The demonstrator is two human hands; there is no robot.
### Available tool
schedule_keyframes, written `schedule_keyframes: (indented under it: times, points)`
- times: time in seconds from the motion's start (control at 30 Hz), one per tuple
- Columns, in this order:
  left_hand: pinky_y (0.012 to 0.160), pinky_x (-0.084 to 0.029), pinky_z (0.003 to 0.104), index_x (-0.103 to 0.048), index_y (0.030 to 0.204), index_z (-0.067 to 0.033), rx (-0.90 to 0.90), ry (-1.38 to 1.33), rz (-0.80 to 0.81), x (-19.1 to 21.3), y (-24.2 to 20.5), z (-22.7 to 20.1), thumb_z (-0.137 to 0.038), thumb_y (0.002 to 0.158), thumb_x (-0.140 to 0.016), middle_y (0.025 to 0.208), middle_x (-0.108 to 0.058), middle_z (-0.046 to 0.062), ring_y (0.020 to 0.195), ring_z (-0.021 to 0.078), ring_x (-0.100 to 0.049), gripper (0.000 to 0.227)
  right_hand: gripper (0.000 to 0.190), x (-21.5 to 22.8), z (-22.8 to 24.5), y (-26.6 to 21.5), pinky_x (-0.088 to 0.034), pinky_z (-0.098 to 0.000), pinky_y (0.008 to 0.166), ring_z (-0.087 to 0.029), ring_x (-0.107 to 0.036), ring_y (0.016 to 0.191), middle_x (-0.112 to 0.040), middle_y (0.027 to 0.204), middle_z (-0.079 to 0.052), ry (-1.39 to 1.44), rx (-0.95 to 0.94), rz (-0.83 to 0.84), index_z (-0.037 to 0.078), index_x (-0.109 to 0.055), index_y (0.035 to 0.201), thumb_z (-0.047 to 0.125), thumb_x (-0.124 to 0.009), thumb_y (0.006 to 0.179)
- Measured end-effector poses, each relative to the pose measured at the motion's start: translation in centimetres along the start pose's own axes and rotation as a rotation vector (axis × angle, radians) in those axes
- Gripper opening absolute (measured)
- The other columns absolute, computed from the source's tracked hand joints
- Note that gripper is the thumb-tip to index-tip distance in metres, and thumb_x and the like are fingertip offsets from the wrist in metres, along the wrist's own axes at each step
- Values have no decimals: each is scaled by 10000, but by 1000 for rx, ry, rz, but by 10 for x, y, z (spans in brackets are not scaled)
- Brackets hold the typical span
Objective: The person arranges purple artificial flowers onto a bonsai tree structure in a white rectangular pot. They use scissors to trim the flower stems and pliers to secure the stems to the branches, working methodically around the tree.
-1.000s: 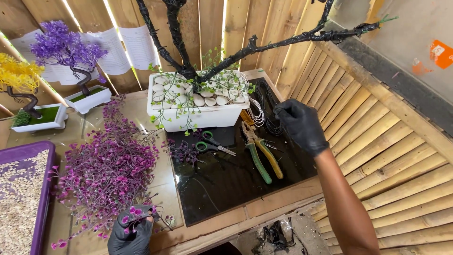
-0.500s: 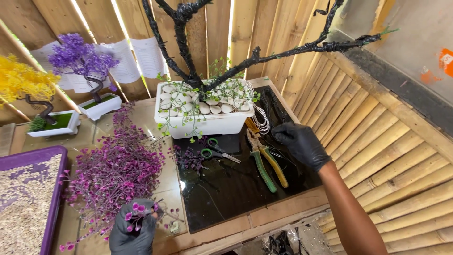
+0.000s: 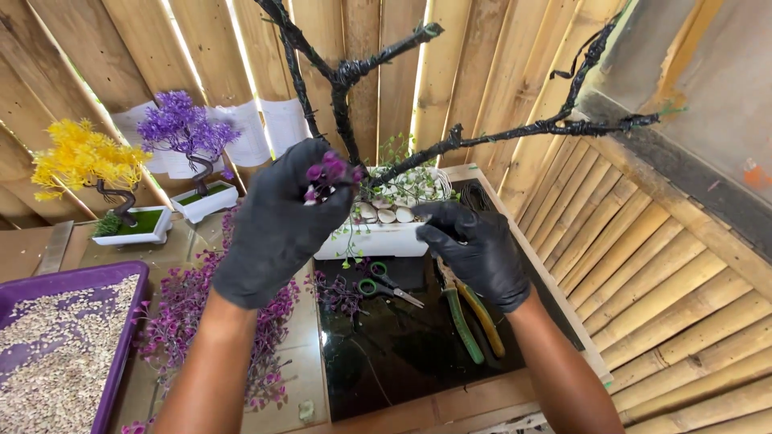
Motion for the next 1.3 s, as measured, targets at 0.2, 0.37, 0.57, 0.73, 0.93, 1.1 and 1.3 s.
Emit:
schedule_keyframes:
  times: [0.2, 0.37, 0.57, 0.73, 0.93, 1.1, 1.3]
  points:
    - [666, -470, 328, -598, 958, -114, -358, 4, 58, -33, 22, 9, 26, 913, -683, 836, -638, 22, 721, 175, -600, 170, 358, -15, 13, 29, -615, -314, 793, -157, -751, 913, -783, 1089, -73, 11, 269, -31, 103, -694, 1255, 54, -783, 912]
    - [751, -573, 376, -678, 987, -123, -175, -132, -15, -40, 25, 26, -48, 857, -764, 781, -706, 121, 747, 282, -691, 173, 134, -12, 11, 41, -615, -393, 725, -349, -771, 782, -781, 845, -152, 88, 57, -15, 79, -788, 1043, 84, -766, 911]
    - [910, -535, 305, -625, 1285, -121, -7, -213, 338, -30, 19, 31, -287, 877, -760, 1090, -661, 6, 985, 121, -613, 461, 140, -14, -9, 48, -547, -300, 659, -135, -676, 750, -729, 863, -16, 230, 43, 214, 106, -772, 1058, 177, -705, 958]
    - [876, -524, 317, -710, 1181, -197, -7, 10, 356, -37, 23, 34, -349, 847, -760, 1098, -761, -38, 1002, 127, -695, 370, 171, -15, 9, 55, -557, -316, 777, -153, -742, 893, -778, 965, -17, 66, 165, 215, 79, -762, 1066, 179, -674, 959]
    - [723, -530, 369, -753, 964, -156, -103, 94, 47, -35, 25, 55, -221, 934, -700, 888, -767, 15, 795, 193, -718, 89, 188, -21, 3, 51, -519, -295, 685, -107, -653, 704, -796, 971, -8, -2, 181, 121, 108, -760, 1058, 175, -793, 886]
    - [744, -573, 313, -789, 945, -164, 30, 84, -217, -34, 26, 64, -258, 882, -800, 846, -786, -3, 789, 137, -748, 115, 162, -26, -8, 52, -606, -256, 784, -113, -755, 890, -812, 998, -43, 127, 73, 87, 89, -792, 1030, 137, -791, 876]
    - [766, -547, 293, -682, 1080, -194, 473, -57, 101, -12, 31, 14, -349, 858, -740, 940, -766, -24, 860, 125, -656, 278, 100, -20, -12, 54, -583, -262, 664, -125, -720, 739, -794, 957, -51, 123, 96, 15, 78, -784, 1011, 85, -754, 916]
Point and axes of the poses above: each hand's wrist, its own y-axis towards the middle knuckle, its own x-axis out of the back of the hand, z = x × y, the point moved 3 cm from there along y, towards the middle knuckle
